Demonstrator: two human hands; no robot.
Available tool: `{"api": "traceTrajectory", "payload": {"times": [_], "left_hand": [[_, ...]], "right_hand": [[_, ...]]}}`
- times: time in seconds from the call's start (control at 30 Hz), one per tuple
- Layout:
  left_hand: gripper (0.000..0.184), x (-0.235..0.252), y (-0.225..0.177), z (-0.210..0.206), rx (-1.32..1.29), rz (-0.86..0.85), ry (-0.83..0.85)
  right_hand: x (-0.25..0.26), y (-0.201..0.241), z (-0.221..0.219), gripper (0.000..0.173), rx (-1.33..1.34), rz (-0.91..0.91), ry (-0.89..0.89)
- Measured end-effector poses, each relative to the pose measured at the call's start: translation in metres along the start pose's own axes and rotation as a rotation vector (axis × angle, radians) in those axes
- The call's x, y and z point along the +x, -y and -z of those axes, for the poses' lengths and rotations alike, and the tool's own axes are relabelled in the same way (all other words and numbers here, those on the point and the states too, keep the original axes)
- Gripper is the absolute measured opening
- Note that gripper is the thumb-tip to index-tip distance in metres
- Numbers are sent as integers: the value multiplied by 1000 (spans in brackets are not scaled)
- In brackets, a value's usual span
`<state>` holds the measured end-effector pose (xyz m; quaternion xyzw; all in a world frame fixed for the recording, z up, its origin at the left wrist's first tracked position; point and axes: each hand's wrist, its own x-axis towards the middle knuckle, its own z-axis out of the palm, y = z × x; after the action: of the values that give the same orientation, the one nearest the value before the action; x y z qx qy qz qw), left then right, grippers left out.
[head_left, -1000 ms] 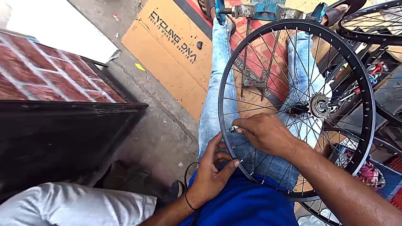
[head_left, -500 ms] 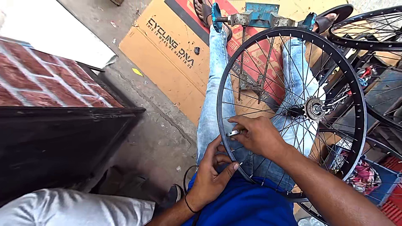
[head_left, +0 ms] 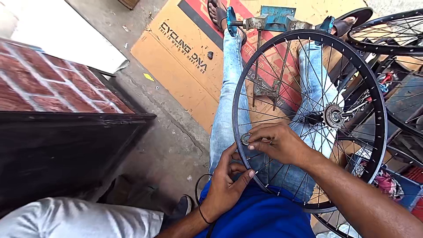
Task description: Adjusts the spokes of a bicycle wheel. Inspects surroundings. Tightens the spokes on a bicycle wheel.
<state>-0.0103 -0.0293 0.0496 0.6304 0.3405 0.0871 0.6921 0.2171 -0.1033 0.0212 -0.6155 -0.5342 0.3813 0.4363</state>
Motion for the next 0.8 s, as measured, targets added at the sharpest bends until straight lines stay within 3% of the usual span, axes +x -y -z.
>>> {"api": "traceTrajectory", "payload": {"times": [0.07,0.17,0.27,0.37,0.47,0.57,0.73,0.8], "left_hand": [[84,0,3,2,7,8,-1],[84,0,4,5,13,4,10],[85,2,3,4,23,-24,28],[84,3,4,3,27,-24,23],[82,3,4,6,57,-30,-1],[84,4,-1,4,99,-65,0],[86,9,-18,1,103,-98,113],[88,11,-16,2,99,-155,152]], "right_hand": [[3,0,-8,22,-10,-71,-78],[13,9,-13,63,-148,-240,-35],[8,6,-29,54,-463,-89,-196],[6,10,-31,38,-567,-49,-271],[17,26,-32,21,-600,-206,-96],[28,44,-20,21,-546,-354,156],[28,31,12,34,-194,-264,309],[23,28,19,29,-78,-204,284]]}}
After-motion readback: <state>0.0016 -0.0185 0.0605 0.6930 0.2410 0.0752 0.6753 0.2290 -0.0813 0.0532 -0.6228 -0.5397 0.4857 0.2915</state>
